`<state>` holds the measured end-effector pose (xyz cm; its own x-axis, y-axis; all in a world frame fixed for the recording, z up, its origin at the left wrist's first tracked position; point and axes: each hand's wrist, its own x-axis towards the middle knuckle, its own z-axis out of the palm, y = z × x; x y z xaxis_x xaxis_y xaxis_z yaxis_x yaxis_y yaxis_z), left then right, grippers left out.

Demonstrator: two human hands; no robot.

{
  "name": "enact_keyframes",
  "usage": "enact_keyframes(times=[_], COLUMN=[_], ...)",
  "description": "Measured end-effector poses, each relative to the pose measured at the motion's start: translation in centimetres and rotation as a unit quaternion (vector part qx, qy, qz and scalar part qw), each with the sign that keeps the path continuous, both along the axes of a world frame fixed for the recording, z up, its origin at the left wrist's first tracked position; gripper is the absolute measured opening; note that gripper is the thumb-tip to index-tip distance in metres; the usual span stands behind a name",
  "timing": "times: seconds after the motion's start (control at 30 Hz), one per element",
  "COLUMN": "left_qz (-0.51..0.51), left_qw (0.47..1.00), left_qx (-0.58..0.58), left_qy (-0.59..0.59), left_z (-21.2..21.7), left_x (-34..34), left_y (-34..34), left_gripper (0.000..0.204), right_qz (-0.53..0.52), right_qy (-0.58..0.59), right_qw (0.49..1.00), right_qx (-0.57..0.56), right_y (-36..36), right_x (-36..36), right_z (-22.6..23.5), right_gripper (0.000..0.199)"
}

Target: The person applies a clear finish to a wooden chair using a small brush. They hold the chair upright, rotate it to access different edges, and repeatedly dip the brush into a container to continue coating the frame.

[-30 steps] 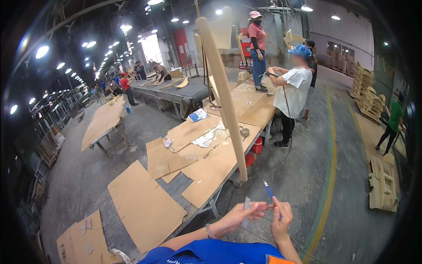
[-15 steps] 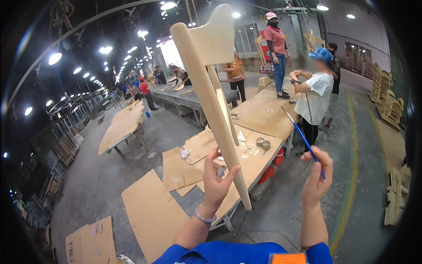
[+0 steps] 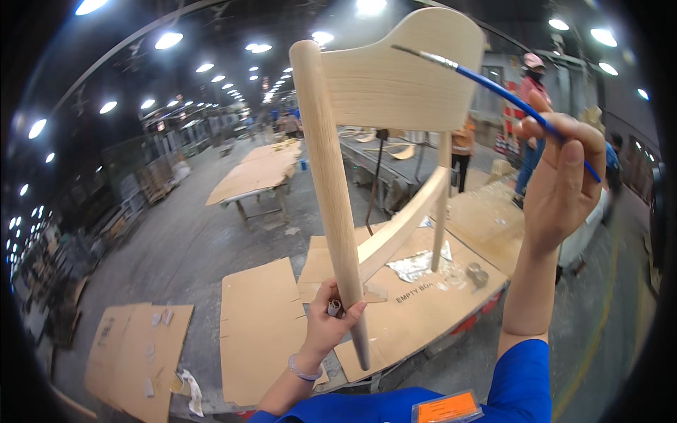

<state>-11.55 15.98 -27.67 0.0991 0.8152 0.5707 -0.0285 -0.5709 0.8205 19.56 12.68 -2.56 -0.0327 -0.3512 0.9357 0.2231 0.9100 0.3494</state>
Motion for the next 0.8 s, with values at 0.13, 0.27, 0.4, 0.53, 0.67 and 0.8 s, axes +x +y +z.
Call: enact_keyframes(times=[0.13, 0.27, 0.4, 0.53, 0.67, 0.8], left_qz=[0.071, 0.106, 0.083, 0.058, 0.040, 0.012], left_qw=[0.997, 0.994, 0.996, 0.997, 0.997, 0.997], left_qx=[0.010, 0.008, -0.008, -0.028, -0.040, -0.061], left_qy=[-0.001, 0.030, 0.032, 0.034, 0.048, 0.036], left_z=[0.4, 1.1, 1.5, 1.3, 0.8, 0.3], left_x=[-2.0, -2.6, -1.8, -0.6, 0.4, 1.5], left_y=[0.6, 0.7, 0.8, 0.7, 0.9, 0.7], left_gripper=[0.049, 0.048, 0.047, 0.039, 0.042, 0.041], right_qz=[0.022, 0.090, 0.067, -0.015, -0.044, -0.093], right_qy=[-0.074, -0.099, -0.120, -0.139, -0.167, -0.191], right_qw=[0.996, 0.991, 0.990, 0.987, 0.983, 0.974], right_qx=[0.043, 0.012, 0.038, 0.074, 0.066, 0.079], right_y=[5.3, 9.1, 10.9, 11.0, 10.5, 9.9], right_x=[-1.3, -3.0, -3.9, -3.5, -2.5, -1.6], right_z=[3.7, 4.9, 5.9, 6.5, 6.6, 6.9], right_gripper=[0.019, 0.019, 0.017, 0.015, 0.015, 0.017])
